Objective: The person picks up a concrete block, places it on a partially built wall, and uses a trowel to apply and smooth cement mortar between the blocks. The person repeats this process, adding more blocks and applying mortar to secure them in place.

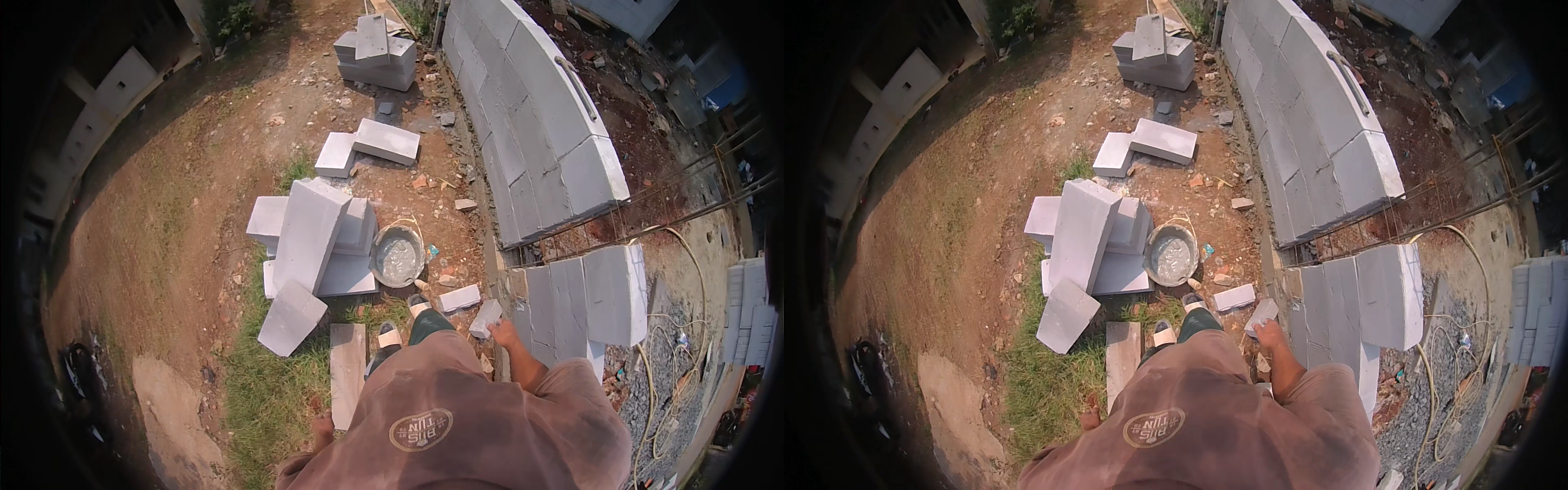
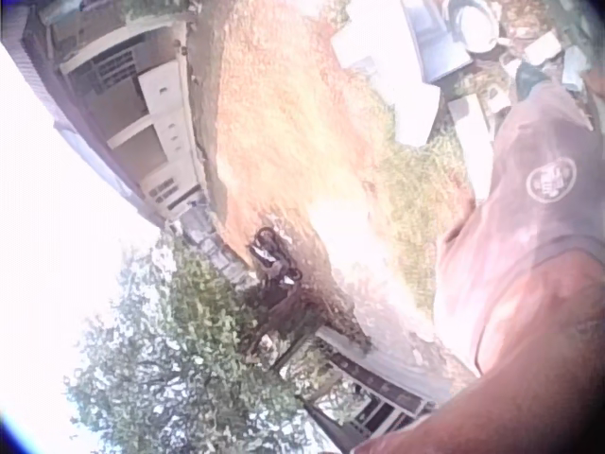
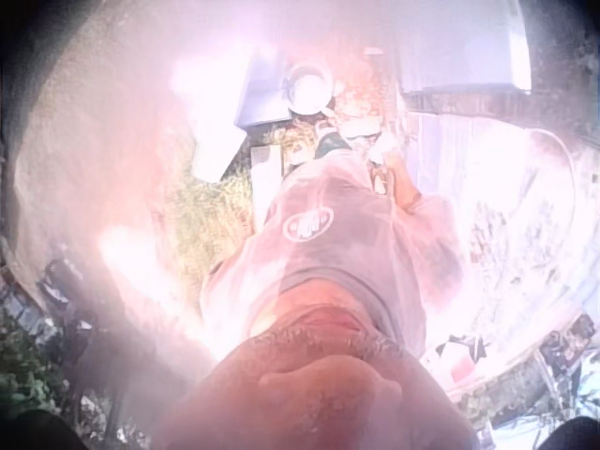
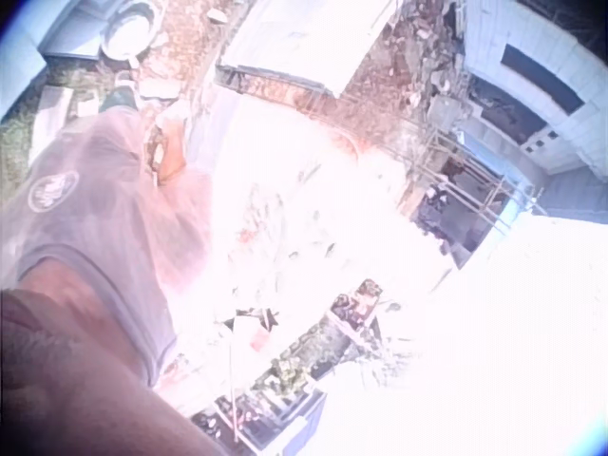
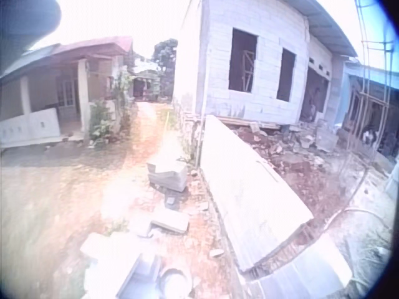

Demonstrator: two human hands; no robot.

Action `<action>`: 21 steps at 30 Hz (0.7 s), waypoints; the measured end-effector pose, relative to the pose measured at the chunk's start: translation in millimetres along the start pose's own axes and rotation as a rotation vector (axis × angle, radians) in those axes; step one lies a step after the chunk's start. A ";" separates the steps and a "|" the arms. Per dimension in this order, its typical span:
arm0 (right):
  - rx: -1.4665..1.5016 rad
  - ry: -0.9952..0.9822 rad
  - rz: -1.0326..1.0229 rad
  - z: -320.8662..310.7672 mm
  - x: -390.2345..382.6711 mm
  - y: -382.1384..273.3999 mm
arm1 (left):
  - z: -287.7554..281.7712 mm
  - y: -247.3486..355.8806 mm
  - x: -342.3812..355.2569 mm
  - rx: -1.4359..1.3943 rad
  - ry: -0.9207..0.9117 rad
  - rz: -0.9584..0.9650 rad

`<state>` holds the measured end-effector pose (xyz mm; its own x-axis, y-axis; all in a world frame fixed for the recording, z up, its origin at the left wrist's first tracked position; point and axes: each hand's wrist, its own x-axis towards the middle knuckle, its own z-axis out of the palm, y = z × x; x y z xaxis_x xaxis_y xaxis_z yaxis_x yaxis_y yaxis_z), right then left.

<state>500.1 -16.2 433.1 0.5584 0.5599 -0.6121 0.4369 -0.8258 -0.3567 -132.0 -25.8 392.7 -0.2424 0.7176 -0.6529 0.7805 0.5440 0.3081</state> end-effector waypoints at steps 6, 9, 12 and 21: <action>-0.135 -0.225 -0.064 -6.2 74.5 -38.8 | -16.6 147.2 -24.4 -0.434 -0.063 -0.043; -0.144 -0.304 -0.069 26.2 155.7 -74.7 | 18.5 158.3 -40.5 -0.466 -0.053 -0.095; -0.105 -0.316 -0.122 86.1 256.8 -88.1 | 40.4 158.0 -68.9 -0.341 -0.220 -0.340; -0.059 -0.107 -0.229 205.0 485.4 -187.9 | 87.6 69.0 -220.3 -0.111 -0.253 -0.835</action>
<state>544.5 396.8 58.3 0.3642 0.7186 -0.5925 0.5856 -0.6714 -0.4543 25.7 -184.4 497.2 -0.5634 -0.0443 -0.8250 0.3419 0.8966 -0.2816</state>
